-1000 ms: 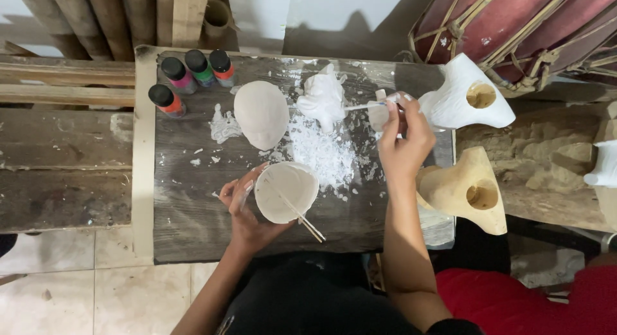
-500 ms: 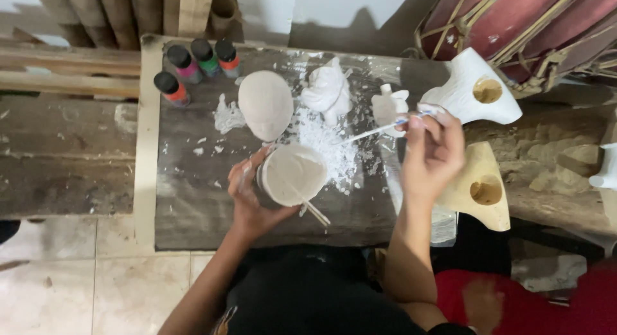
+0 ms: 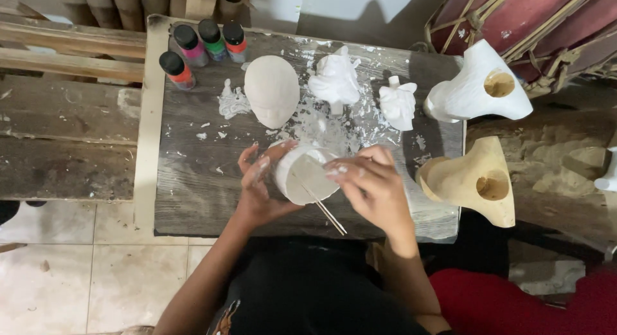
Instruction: Assembling molded toy parts by applying plaster or adhesive and fitting them together
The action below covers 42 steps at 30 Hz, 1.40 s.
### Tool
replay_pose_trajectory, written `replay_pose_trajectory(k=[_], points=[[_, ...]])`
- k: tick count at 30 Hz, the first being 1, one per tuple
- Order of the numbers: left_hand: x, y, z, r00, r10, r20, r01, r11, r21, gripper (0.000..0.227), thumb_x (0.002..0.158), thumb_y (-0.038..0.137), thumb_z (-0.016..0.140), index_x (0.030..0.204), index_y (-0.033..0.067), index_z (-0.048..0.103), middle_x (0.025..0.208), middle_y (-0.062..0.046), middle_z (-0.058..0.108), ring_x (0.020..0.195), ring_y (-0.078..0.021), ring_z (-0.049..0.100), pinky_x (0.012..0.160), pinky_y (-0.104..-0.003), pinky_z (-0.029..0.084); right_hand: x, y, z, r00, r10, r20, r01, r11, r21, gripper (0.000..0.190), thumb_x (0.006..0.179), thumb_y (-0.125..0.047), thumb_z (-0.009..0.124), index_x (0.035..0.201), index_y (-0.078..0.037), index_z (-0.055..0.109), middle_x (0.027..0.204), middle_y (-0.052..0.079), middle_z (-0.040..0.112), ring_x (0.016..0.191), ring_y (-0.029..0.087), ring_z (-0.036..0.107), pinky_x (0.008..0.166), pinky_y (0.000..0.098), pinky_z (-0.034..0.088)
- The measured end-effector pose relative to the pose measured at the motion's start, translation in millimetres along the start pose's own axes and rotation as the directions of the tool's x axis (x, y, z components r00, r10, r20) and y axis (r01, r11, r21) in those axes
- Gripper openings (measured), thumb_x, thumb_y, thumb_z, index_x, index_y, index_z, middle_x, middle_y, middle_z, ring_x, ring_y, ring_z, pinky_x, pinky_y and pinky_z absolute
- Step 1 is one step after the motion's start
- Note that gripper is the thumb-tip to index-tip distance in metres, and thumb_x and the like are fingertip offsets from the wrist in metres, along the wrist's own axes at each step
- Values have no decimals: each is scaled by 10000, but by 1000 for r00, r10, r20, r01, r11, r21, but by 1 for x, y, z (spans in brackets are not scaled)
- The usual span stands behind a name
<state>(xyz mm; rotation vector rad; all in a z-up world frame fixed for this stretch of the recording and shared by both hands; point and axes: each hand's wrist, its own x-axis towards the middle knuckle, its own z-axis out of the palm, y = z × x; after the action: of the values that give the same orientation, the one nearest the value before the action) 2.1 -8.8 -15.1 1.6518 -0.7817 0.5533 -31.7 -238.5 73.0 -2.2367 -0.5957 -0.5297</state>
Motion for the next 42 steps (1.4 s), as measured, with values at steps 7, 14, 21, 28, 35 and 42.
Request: replay_pose_trajectory(k=[7, 14, 21, 28, 35, 42], points=[[15, 15, 0, 997, 75, -10, -75, 996, -43, 1113, 687, 284, 993, 1452, 292, 185, 1298, -203, 691, 1196, -472, 668, 1084, -658, 153, 21, -40, -10, 998, -10, -65, 9, 1000, -18, 64, 965, -134, 737, 960, -151, 798, 981, 41, 811, 754, 251, 623, 745, 320, 462], [26, 13, 6, 980, 185, -68, -186, 983, -5, 1084, 711, 249, 980, 1477, 352, 220, 1218, -236, 730, 1097, -497, 714, 1099, -651, 146, 21, -48, -19, 993, -15, -119, 9, 999, -52, 60, 948, -139, 759, 970, -141, 814, 955, 36, 812, 747, 232, 602, 750, 324, 441], [40, 21, 5, 969, 214, -122, -210, 977, 43, 1046, 736, 337, 972, 1475, 290, 234, 1185, -250, 730, 1057, -482, 727, 1127, -650, 113, 30, -54, -25, 992, 4, -128, -15, 997, -79, 47, 947, -122, 758, 958, -144, 799, 922, 23, 812, 760, 235, 634, 752, 317, 426], [29, 25, 14, 981, 71, -181, -69, 997, 16, 1070, 707, 368, 977, 1466, 201, 241, 1263, -239, 684, 1161, -389, 691, 1193, -618, 58, -12, -14, -30, 949, 181, -257, -162, 982, 93, 37, 949, -63, 741, 974, -49, 764, 892, 111, 780, 772, 278, 608, 773, 375, 446], [30, 26, 18, 984, -8, -178, 31, 992, 126, 1060, 743, 434, 945, 1437, 184, 184, 1316, -208, 651, 1244, -400, 556, 1106, -643, 188, 7, -18, -54, 811, 396, -431, -251, 900, 355, 129, 1020, 26, 632, 1057, 50, 511, 924, 183, 625, 878, 298, 696, 899, 475, 609], [23, 18, 21, 978, -51, -203, 80, 988, 136, 1110, 678, 426, 971, 1410, 208, 166, 1298, -213, 663, 1240, -393, 522, 1126, -617, 202, 45, 7, -51, 715, 334, -614, -190, 938, 289, 186, 1028, -7, 696, 1119, 51, 545, 986, 158, 580, 818, 178, 640, 863, 331, 565]])
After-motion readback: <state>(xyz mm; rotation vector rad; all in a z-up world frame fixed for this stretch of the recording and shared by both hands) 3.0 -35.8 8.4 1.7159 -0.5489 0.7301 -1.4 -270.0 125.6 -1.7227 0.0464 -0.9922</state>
